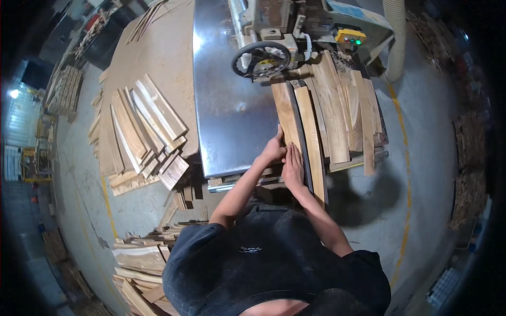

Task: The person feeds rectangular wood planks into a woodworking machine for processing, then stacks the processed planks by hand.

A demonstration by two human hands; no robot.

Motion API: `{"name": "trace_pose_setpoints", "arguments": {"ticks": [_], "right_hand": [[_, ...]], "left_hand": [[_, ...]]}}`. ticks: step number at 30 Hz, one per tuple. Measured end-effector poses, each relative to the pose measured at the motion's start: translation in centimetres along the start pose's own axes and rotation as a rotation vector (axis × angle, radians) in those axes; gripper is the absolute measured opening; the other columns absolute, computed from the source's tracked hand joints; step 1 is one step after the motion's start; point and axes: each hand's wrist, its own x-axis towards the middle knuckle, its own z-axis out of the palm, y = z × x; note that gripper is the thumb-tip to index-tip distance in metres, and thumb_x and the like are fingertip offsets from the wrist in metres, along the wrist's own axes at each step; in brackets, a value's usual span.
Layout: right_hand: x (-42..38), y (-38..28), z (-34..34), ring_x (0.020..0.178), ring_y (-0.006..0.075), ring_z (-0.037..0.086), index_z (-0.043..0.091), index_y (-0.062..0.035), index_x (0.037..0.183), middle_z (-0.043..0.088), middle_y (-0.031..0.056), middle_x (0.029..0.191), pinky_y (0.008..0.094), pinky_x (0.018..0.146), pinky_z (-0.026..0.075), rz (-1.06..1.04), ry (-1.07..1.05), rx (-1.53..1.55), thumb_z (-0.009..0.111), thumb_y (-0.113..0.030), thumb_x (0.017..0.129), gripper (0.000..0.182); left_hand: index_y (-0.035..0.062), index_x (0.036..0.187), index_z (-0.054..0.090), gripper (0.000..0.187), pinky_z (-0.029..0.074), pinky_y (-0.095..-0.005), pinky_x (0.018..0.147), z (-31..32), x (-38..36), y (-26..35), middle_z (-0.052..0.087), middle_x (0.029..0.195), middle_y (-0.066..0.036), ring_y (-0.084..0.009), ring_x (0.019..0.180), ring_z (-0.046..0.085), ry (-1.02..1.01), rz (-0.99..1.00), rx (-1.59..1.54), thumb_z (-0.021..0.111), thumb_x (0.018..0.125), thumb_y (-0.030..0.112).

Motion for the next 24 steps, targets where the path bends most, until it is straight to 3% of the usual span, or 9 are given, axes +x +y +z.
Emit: {"name": "trace_pose_setpoints", "arguments": {"ticks": [2,3,6,10,14,15,18,22,24], "right_hand": [[1.8,0.6,0.5,0.14,0.041,0.036,0.037,0.0124,0.14,0.039,0.0296,0.147,0.0519,0.115,0.028,-0.066,-0.018,-0.09,0.051,-0.006,0.09,0.056],[2.7,0.2,0.6,0.14,0.0426,0.035,0.036,0.0146,0.14,0.038,0.0308,0.147,0.0512,0.116,0.027,-0.042,-0.038,-0.108,0.052,-0.008,0.089,0.058],[6.0,-0.2,1.1,0.144,0.0397,0.028,0.026,0.0123,0.145,0.031,0.0283,0.152,0.0505,0.119,0.021,0.002,-0.1,-0.169,0.063,-0.02,0.083,0.079],[11.2,-0.8,1.5,0.147,0.0369,0.021,0.018,0.0076,0.15,0.023,0.0248,0.157,0.0501,0.119,0.018,0.113,-0.307,-0.278,0.078,-0.039,0.07,0.11],[13.9,-1.0,2.9,0.146,0.0396,0.023,0.02,0.0038,0.151,0.025,0.0238,0.156,0.0552,0.116,0.021,0.052,-0.202,-0.171,0.077,-0.042,0.073,0.108],[14.6,-0.7,3.3,0.145,0.0403,0.023,0.022,0.0028,0.151,0.026,0.0246,0.156,0.0561,0.115,0.021,0.005,-0.194,-0.191,0.075,-0.046,0.075,0.105],[16.8,0.2,4.2,0.146,0.0413,0.021,0.03,0.0002,0.15,0.024,0.0253,0.157,0.0577,0.114,0.021,-0.077,-0.228,-0.239,0.067,-0.057,0.082,0.096],[20.1,1.1,5.0,0.148,0.0409,0.015,0.035,-0.0043,0.151,0.018,0.0248,0.159,0.0575,0.116,0.016,-0.039,-0.33,-0.314,0.057,-0.065,0.087,0.09],[21.7,1.7,5.8,0.149,0.0394,0.009,0.034,-0.0081,0.152,0.012,0.0238,0.161,0.057,0.117,0.012,-0.012,-0.373,-0.31,0.052,-0.069,0.088,0.09]], "left_hand": [[0.0032,0.156,0.006,0.095,0.054,-0.0373,0.075,0.9,4.3,-4.1,0.068,0.103,-0.03,-0.0331,0.084,0.07,0.129,0.261,-0.179,0.068,0.085,0.018],[0.003,0.156,0.007,0.096,0.054,-0.0352,0.078,0.3,5.4,-4.1,0.066,0.112,-0.029,-0.0309,0.095,0.069,0.142,0.283,-0.158,0.069,0.085,0.016],[0.0023,0.156,0.006,0.096,0.054,-0.0343,0.079,-4.0,5.3,1.0,0.066,0.111,-0.029,-0.0289,0.094,0.07,-0.038,-0.035,-0.123,0.069,0.084,0.015],[0.0022,0.156,0.009,0.092,0.054,-0.0345,0.076,-6.0,10.0,0.0,0.068,0.106,-0.026,-0.0267,0.087,0.07,-0.01,0.041,-0.224,0.067,0.085,0.015],[0.0082,0.151,0.036,0.075,0.054,-0.0361,0.076,-8.6,11.0,1.1,0.071,0.096,-0.019,-0.0242,0.085,0.068,0.141,0.149,-0.11,0.067,0.083,0.014],[0.0072,0.147,0.043,0.066,0.055,-0.0368,0.073,-10.4,10.2,2.8,0.071,0.089,-0.014,-0.0225,0.078,0.068,-0.086,-0.099,-0.409,0.065,0.085,0.013],[0.0016,0.132,0.058,0.047,0.053,-0.0322,0.068,-14.2,12.5,-0.7,0.068,0.098,-0.008,-0.0168,0.07,0.064,-0.177,0.077,-0.737,0.067,0.089,0.017],[0.0059,0.124,0.064,0.044,0.051,-0.0444,0.087,-24.0,8.3,-5.1,0.069,0.102,-0.024,-0.0343,0.102,0.065,1.002,0.327,0.234,0.068,0.082,0.017],[0.0068,0.137,0.051,0.064,0.033,-0.059,0.107,-29.0,3.4,-6.6,0.045,0.137,-0.037,-0.0552,0.13,0.039,1.061,-0.304,0.439,0.07,0.077,0.019]]}}
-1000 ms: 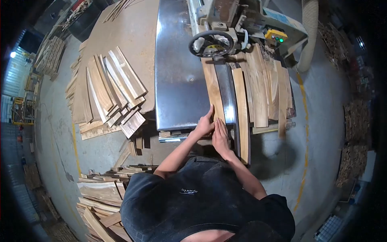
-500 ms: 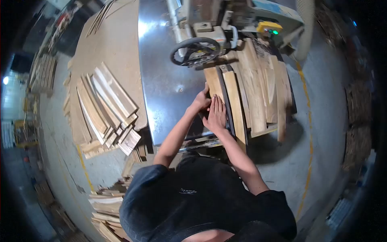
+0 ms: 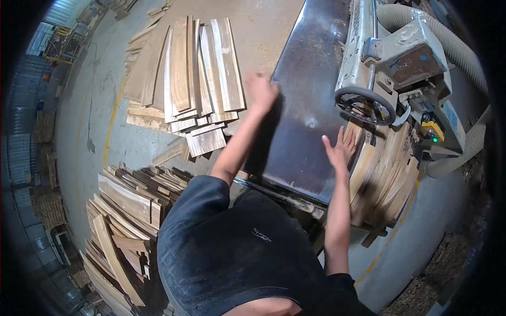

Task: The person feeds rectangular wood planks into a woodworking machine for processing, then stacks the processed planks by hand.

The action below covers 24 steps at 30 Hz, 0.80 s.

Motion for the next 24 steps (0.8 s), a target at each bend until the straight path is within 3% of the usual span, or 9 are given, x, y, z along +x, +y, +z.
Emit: {"name": "trace_pose_setpoints", "arguments": {"ticks": [2,6,7,8,11,12,14,17,24], "right_hand": [[1.5,0.0,-0.3,0.149,0.0393,0.009,0.035,-0.0096,0.152,0.013,0.0233,0.161,0.0554,0.118,0.012,0.02,-0.03,-0.002,0.05,-0.069,0.089,0.089],[2.9,1.1,0.3,0.146,0.0401,0.022,0.049,-0.0082,0.143,0.032,0.0244,0.154,0.051,0.118,0.018,-0.021,0.173,0.053,0.054,-0.056,0.094,0.069],[2.9,1.3,1.1,0.144,0.039,0.026,0.053,-0.0075,0.139,0.035,0.0225,0.153,0.0508,0.117,0.02,-0.039,0.247,0.116,0.055,-0.05,0.095,0.062],[2.6,1.3,1.5,0.143,0.0379,0.03,0.056,-0.0069,0.136,0.038,0.0207,0.152,0.0506,0.116,0.021,-0.053,0.318,0.183,0.056,-0.044,0.096,0.054],[-2.7,-0.8,2.4,0.143,0.0344,0.031,0.058,-0.0059,0.133,0.04,0.0175,0.151,0.0501,0.116,0.023,0.011,0.371,0.253,0.056,-0.037,0.097,0.047],[-4.9,-1.1,3.0,0.143,0.0338,0.031,0.058,-0.0058,0.133,0.041,0.0173,0.151,0.0503,0.116,0.024,0.003,0.379,0.303,0.056,-0.036,0.097,0.047],[-10.0,-2.5,2.7,0.143,0.0339,0.032,0.058,-0.0059,0.133,0.042,0.0157,0.15,0.0511,0.115,0.025,-0.007,0.327,0.217,0.058,-0.034,0.096,0.046],[-16.3,-3.4,2.9,0.141,0.0346,0.035,0.058,-0.0058,0.132,0.043,0.0154,0.15,0.0514,0.115,0.025,-0.074,0.298,0.322,0.06,-0.033,0.095,0.046],[-24.8,-3.0,2.8,0.136,0.0372,0.042,0.057,0.0008,0.129,0.049,0.0187,0.143,0.0497,0.112,0.03,-0.148,0.362,0.54,0.062,-0.018,0.091,0.042]], "left_hand": [[0.0052,0.137,0.05,0.066,0.025,-0.0641,0.11,0.0,1.7,-6.5,0.028,0.146,-0.042,-0.0589,0.135,0.027,0.332,-0.08,0.235,0.072,0.076,0.022],[0.0072,0.128,0.06,0.059,0.029,-0.0609,0.109,-2.5,-1.5,-11.2,0.029,0.143,-0.041,-0.0582,0.13,0.032,0.203,0.022,0.066,0.073,0.073,0.024],[0.008,0.124,0.063,0.055,0.03,-0.0603,0.108,-2.8,-2.4,-11.1,0.031,0.141,-0.04,-0.0578,0.127,0.034,0.17,0.111,0.025,0.074,0.072,0.025],[0.0087,0.116,0.068,0.05,0.033,-0.059,0.106,-3.3,-3.8,-10.1,0.036,0.138,-0.038,-0.0567,0.123,0.037,0.139,0.024,-0.08,0.075,0.07,0.026],[0.0054,0.119,0.066,0.056,0.031,-0.0563,0.11,-1.2,-9.6,-10.0,0.044,0.135,-0.037,-0.0505,0.128,0.041,0.087,0.0,-0.449,0.075,0.069,0.029],[0.005,0.121,0.066,0.057,0.032,-0.0554,0.11,-2.1,-13.2,-8.1,0.04,0.139,-0.037,-0.0508,0.129,0.04,0.148,0.075,-0.26,0.075,0.069,0.029],[0.0081,0.122,0.066,0.057,0.035,-0.0545,0.105,-2.8,-19.9,-5.9,0.035,0.144,-0.035,-0.051,0.124,0.041,-0.006,0.134,-0.249,0.075,0.07,0.028],[0.0135,0.128,0.064,0.073,0.035,-0.0544,0.103,-3.8,-27.9,-3.5,0.037,0.146,-0.03,-0.0457,0.125,0.04,-0.112,0.238,-0.196,0.083,0.065,0.044],[0.0166,0.139,0.057,0.085,0.022,-0.0625,0.11,-1.3,-32.4,0.8,0.033,0.154,-0.027,-0.0464,0.145,0.023,-0.424,0.655,-0.113,0.076,0.068,0.059]]}}
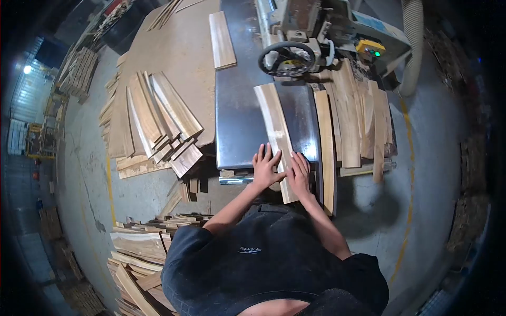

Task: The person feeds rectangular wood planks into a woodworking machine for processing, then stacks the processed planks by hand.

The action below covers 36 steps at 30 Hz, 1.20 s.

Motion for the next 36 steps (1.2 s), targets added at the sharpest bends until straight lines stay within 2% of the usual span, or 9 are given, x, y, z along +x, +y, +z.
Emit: {"name": "trace_pose_setpoints", "arguments": {"ticks": [5,9,16,20,22,26,28,31,36], "right_hand": [[-1.6,-3.3,-2.8,0.139,0.0399,0.036,0.049,0.0065,0.134,0.042,0.0243,0.147,0.0509,0.112,0.029,0.024,-0.095,-0.142,0.063,-0.021,0.091,0.052],[-1.2,-3.1,-2.4,0.144,0.0457,0.023,0.037,0.0131,0.139,0.026,0.0318,0.153,0.0551,0.113,0.025,0.192,-0.222,-0.303,0.066,-0.03,0.089,0.072],[5.0,-1.5,-1.3,0.147,0.0464,0.014,0.035,0.0151,0.14,0.017,0.0325,0.156,0.0597,0.115,0.021,0.374,-0.336,-0.292,0.069,-0.031,0.087,0.078],[7.7,-0.3,-1.0,0.148,0.043,0.013,0.037,0.0112,0.142,0.018,0.029,0.158,0.0585,0.115,0.023,0.36,-0.369,-0.32,0.065,-0.014,0.089,0.065],[8.8,2.3,-0.4,0.148,0.0407,0.017,0.04,0.0068,0.142,0.02,0.0246,0.159,0.0551,0.115,0.025,0.38,-0.386,-0.246,0.061,-0.004,0.089,0.058],[11.8,3.6,0.3,0.148,0.0384,0.021,0.043,0.0029,0.141,0.022,0.0212,0.16,0.0489,0.117,0.027,0.392,-0.377,-0.262,0.059,0.005,0.087,0.057],[13.7,3.4,0.4,0.148,0.0377,0.021,0.043,0.0021,0.142,0.022,0.0211,0.159,0.0451,0.118,0.028,0.413,-0.387,-0.249,0.059,0.006,0.087,0.057],[16.2,3.8,0.5,0.148,0.037,0.021,0.043,0.001,0.142,0.021,0.021,0.16,0.0385,0.118,0.029,0.429,-0.392,-0.24,0.058,0.007,0.086,0.058],[19.8,6.1,1.7,0.146,0.0376,0.024,0.045,-0.0001,0.14,0.022,0.0217,0.159,0.0382,0.116,0.033,0.427,-0.369,-0.21,0.061,0.006,0.084,0.059]], "left_hand": [[0.0222,0.144,0.05,0.084,0.017,-0.0643,0.112,1.8,6.6,1.2,0.029,0.156,-0.026,-0.0439,0.148,0.017,-0.204,0.132,0.011,0.077,0.07,0.05],[0.0191,0.143,0.052,0.1,0.018,-0.0622,0.113,2.9,13.0,1.9,0.03,0.154,-0.029,-0.0415,0.148,0.02,-0.113,0.116,-0.068,0.077,0.06,0.068],[0.0185,0.145,0.049,0.104,0.02,-0.0582,0.114,2.5,19.4,0.2,0.027,0.154,-0.032,-0.041,0.148,0.021,-0.15,0.098,-0.067,0.079,0.058,0.066],[0.0148,0.126,0.065,0.06,0.033,-0.0553,0.107,1.5,23.2,-3.3,0.05,0.14,-0.024,-0.0362,0.138,0.04,-0.001,0.252,-0.189,0.077,0.074,0.044],[0.0111,0.118,0.067,0.05,0.039,-0.0569,0.1,-0.8,26.8,-6.9,0.055,0.134,-0.024,-0.0344,0.131,0.047,-0.194,0.065,-0.571,0.076,0.075,0.035],[0.0111,0.121,0.065,0.055,0.038,-0.0588,0.1,-5.0,34.0,-15.7,0.048,0.141,-0.025,-0.0438,0.128,0.045,0.536,-0.099,-0.017,0.079,0.072,0.031],[0.0128,0.131,0.06,0.068,0.036,-0.0574,0.104,-6.2,37.6,-19.4,0.035,0.148,-0.031,-0.0489,0.132,0.039,0.613,-0.483,0.283,0.078,0.072,0.041],[0.0132,0.138,0.055,0.079,0.032,-0.0572,0.108,-8.3,39.0,-23.3,0.026,0.15,-0.036,-0.0494,0.135,0.035,0.411,-0.511,0.154,0.073,0.072,0.052],[0.0096,0.135,0.056,0.076,0.032,-0.0589,0.108,-6.5,32.8,-21.1,0.032,0.145,-0.04,-0.0536,0.133,0.036,0.537,-0.367,0.142,0.071,0.071,0.048]]}}
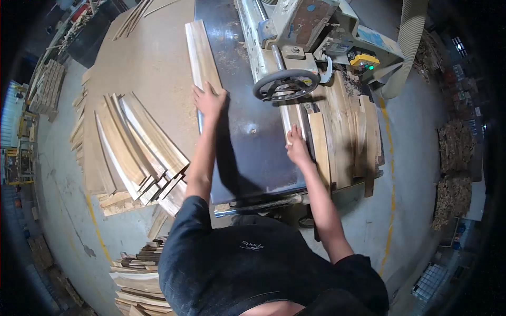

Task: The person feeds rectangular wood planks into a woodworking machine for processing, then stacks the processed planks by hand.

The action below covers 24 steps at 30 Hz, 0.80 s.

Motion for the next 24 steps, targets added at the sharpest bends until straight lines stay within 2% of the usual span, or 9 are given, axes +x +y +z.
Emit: {"name": "trace_pose_setpoints", "arguments": {"ticks": [1,2,5,7,9,10,13,16,24], "right_hand": [[1.3,0.8,1.1,0.145,0.0393,0.026,0.048,0.0005,0.137,0.026,0.0219,0.157,0.0404,0.115,0.035,0.089,0.057,0.171,0.063,0.005,0.082,0.057],[1.8,-0.5,0.5,0.143,0.0415,0.028,0.049,0.0012,0.136,0.028,0.0217,0.156,0.0449,0.115,0.034,0.017,0.042,-0.102,0.064,0.006,0.081,0.057],[4.0,-0.9,2.1,0.142,0.0423,0.031,0.05,0.0016,0.135,0.028,0.0215,0.156,0.0493,0.116,0.031,-0.009,0.147,-0.192,0.064,0.004,0.081,0.056],[3.8,-2.6,2.6,0.141,0.0416,0.031,0.051,0.0011,0.135,0.029,0.0211,0.156,0.0506,0.116,0.029,-0.071,0.294,-0.253,0.065,-0.005,0.084,0.053],[1.6,-4.4,4.6,0.142,0.0414,0.03,0.053,0.0008,0.133,0.03,0.0211,0.155,0.0508,0.116,0.029,-0.166,0.344,-0.063,0.065,-0.01,0.086,0.05],[-0.1,-5.1,5.6,0.143,0.0411,0.029,0.055,0.0004,0.131,0.031,0.021,0.155,0.051,0.115,0.029,-0.252,0.387,0.113,0.065,-0.015,0.087,0.048],[-9.3,-5.4,7.1,0.141,0.0404,0.033,0.058,-0.0025,0.13,0.043,0.0213,0.147,0.0515,0.112,0.03,-0.524,0.207,0.037,0.062,-0.024,0.091,0.045],[-17.0,-3.7,7.2,0.141,0.0364,0.034,0.057,-0.0025,0.132,0.043,0.0187,0.148,0.0517,0.112,0.029,-0.539,0.275,-0.035,0.058,-0.024,0.094,0.044],[-26.3,3.0,5.7,0.144,0.0371,0.031,0.053,0.0012,0.134,0.041,0.0194,0.15,0.0526,0.114,0.026,-0.361,0.249,-0.057,0.059,-0.018,0.092,0.047]], "left_hand": [[0.0063,0.134,0.056,0.074,0.03,-0.0579,0.11,-1.0,-2.7,0.6,0.033,0.143,-0.043,-0.0551,0.133,0.036,0.067,0.03,-0.014,0.07,0.071,0.044],[0.0044,0.134,0.056,0.074,0.03,-0.0564,0.111,-2.5,-5.7,1.3,0.033,0.144,-0.042,-0.0549,0.134,0.035,0.095,0.056,0.033,0.069,0.072,0.043],[0.0037,0.134,0.056,0.071,0.026,-0.0554,0.113,-7.6,-15.5,3.0,0.031,0.145,-0.043,-0.0546,0.136,0.031,0.039,0.074,-0.009,0.069,0.074,0.04],[0.0098,0.129,0.06,0.071,0.032,-0.0568,0.105,-12.1,-22.3,4.3,0.041,0.136,-0.037,-0.052,0.125,0.041,-0.041,0.098,-0.04,0.079,0.069,0.043],[0.014,0.125,0.062,0.083,0.03,-0.0566,0.102,-15.4,-28.2,3.7,0.047,0.126,-0.029,-0.0453,0.12,0.043,-0.266,0.202,-0.09,0.087,0.055,0.053],[0.0164,0.134,0.056,0.096,0.025,-0.0593,0.106,-16.4,-30.6,3.1,0.045,0.13,-0.031,-0.0462,0.127,0.039,-0.434,0.174,-0.143,0.087,0.051,0.056],[0.0082,0.146,0.04,0.118,0.018,-0.0601,0.111,-20.3,-34.6,4.2,0.037,0.141,-0.036,-0.049,0.139,0.028,-0.474,0.248,-0.041,0.087,0.05,0.056],[-0.0121,0.15,0.015,0.138,0.01,-0.06,0.117,-20.5,-38.2,3.6,0.014,0.156,-0.036,-0.0457,0.149,0.01,-0.749,0.451,-0.123,0.088,0.052,0.054],[-0.0093,0.151,0.013,0.137,0.011,-0.0593,0.117,-19.6,-42.6,6.7,0.014,0.158,-0.032,-0.0427,0.15,0.011,-0.828,0.572,-0.228,0.084,0.056,0.058]]}}
